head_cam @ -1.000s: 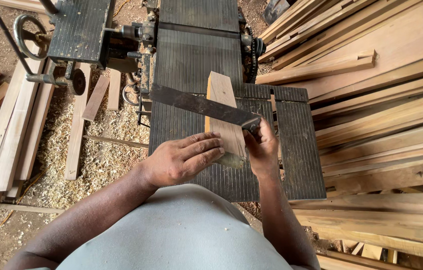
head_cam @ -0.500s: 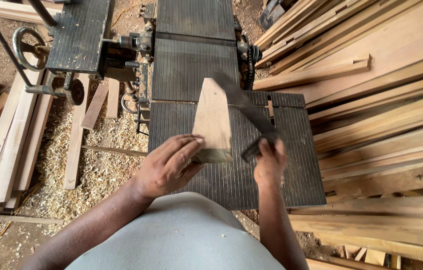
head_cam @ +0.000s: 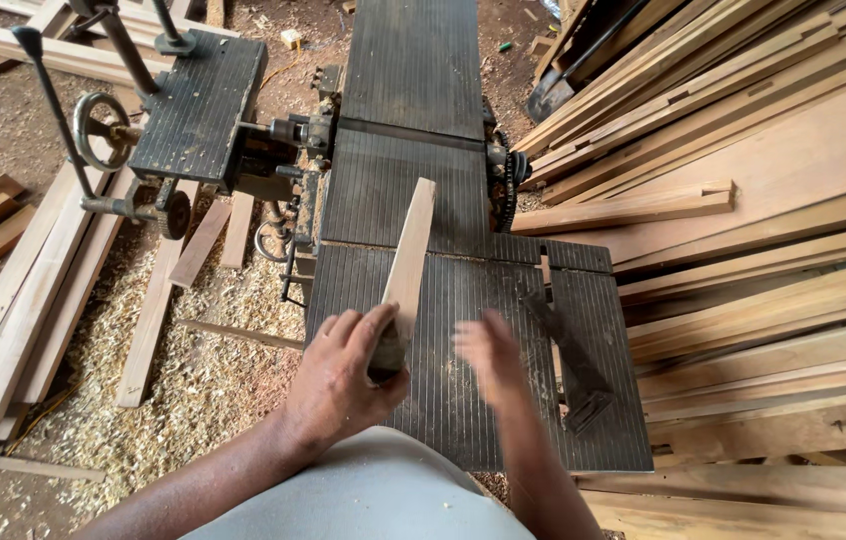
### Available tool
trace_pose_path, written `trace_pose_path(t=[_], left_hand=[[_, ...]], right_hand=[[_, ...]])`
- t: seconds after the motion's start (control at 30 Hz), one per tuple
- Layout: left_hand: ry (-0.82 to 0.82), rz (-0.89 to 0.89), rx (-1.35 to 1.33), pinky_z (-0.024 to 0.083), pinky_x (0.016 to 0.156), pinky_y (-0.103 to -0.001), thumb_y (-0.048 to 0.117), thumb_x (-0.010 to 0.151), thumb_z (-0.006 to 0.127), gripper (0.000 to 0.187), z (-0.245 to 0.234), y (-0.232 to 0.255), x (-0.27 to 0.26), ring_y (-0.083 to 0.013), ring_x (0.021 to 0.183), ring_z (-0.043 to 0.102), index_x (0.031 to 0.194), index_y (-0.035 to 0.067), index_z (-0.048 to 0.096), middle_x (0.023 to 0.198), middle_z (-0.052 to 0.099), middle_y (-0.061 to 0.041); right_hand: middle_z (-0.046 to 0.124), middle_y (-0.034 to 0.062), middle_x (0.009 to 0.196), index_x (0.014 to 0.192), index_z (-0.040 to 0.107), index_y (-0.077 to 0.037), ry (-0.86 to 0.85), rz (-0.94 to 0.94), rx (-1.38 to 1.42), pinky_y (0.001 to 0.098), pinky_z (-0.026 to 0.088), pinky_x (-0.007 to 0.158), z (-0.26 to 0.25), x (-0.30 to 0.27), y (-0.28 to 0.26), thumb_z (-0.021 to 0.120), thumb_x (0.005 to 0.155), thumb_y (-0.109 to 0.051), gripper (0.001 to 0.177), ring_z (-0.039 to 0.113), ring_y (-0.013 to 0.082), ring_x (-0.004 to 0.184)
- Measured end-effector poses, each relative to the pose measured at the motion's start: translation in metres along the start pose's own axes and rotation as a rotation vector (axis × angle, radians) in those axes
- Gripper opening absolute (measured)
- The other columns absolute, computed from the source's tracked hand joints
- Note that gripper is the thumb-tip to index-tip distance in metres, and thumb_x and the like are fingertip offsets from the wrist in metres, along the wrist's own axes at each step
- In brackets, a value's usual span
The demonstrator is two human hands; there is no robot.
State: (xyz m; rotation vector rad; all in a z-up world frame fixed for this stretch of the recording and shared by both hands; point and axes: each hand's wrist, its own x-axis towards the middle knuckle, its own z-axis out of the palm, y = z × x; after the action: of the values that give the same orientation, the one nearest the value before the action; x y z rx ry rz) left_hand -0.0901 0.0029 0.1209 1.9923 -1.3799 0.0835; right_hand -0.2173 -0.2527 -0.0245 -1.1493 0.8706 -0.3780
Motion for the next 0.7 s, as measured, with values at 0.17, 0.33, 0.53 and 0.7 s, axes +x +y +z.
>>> trace_pose_path(t=[0.17,0.33,0.53,0.7], left_hand=[[-0.183,0.035,-0.109,0.061,0.081,-0.048,0.026,0.079,0.08,0.068,-0.001,0.009,0.003,-0.0341,0.094,0.069,0.133,0.002,0.047,0.107,0.063,-0.019],[-0.478,-0.062,-0.419,0.063,0.079,-0.043,0.043,0.091,0.075,0.076,-0.005,-0.004,0.007,-0.03,0.09,0.073,0.146,0.003,0.04,0.104,0.068,-0.016],[-0.556,-0.529,-0.274,0.061,0.079,-0.039,0.049,0.091,0.069,0.064,0.046,-0.075,-0.008,-0.0256,0.081,0.073,0.138,0.008,0.052,0.087,0.073,-0.011],[-0.11,-0.198,-0.202,0.057,0.079,-0.043,0.029,0.087,0.071,0.036,0.117,-0.131,-0.048,-0.0318,0.088,0.068,0.114,0.006,0.067,0.094,0.069,-0.013]], right_hand=[[0.065,0.0275,0.123,0.136,0.053,0.0,-0.801,-0.078,0.695,0.0449,0.059,0.093,0.093,0.02,0.039,0.049,0.119,-0.038,0.042,0.07,0.0343,0.107],[0.071,0.0217,0.119,0.143,0.062,-0.007,-0.372,-0.257,0.371,0.0394,0.055,0.08,0.055,0.027,0.043,0.056,0.104,-0.04,0.052,0.069,0.0281,0.095],[0.067,0.0202,0.125,0.164,0.028,-0.018,0.229,-0.182,-1.222,0.0487,0.054,0.097,0.027,0.024,-0.033,0.067,0.093,-0.037,0.083,0.067,0.0346,0.11],[0.064,0.0194,0.126,0.165,0.015,-0.025,0.268,-0.11,-1.514,0.049,0.054,0.094,0.044,0.022,-0.045,0.063,0.095,-0.032,0.085,0.067,0.0333,0.112]])
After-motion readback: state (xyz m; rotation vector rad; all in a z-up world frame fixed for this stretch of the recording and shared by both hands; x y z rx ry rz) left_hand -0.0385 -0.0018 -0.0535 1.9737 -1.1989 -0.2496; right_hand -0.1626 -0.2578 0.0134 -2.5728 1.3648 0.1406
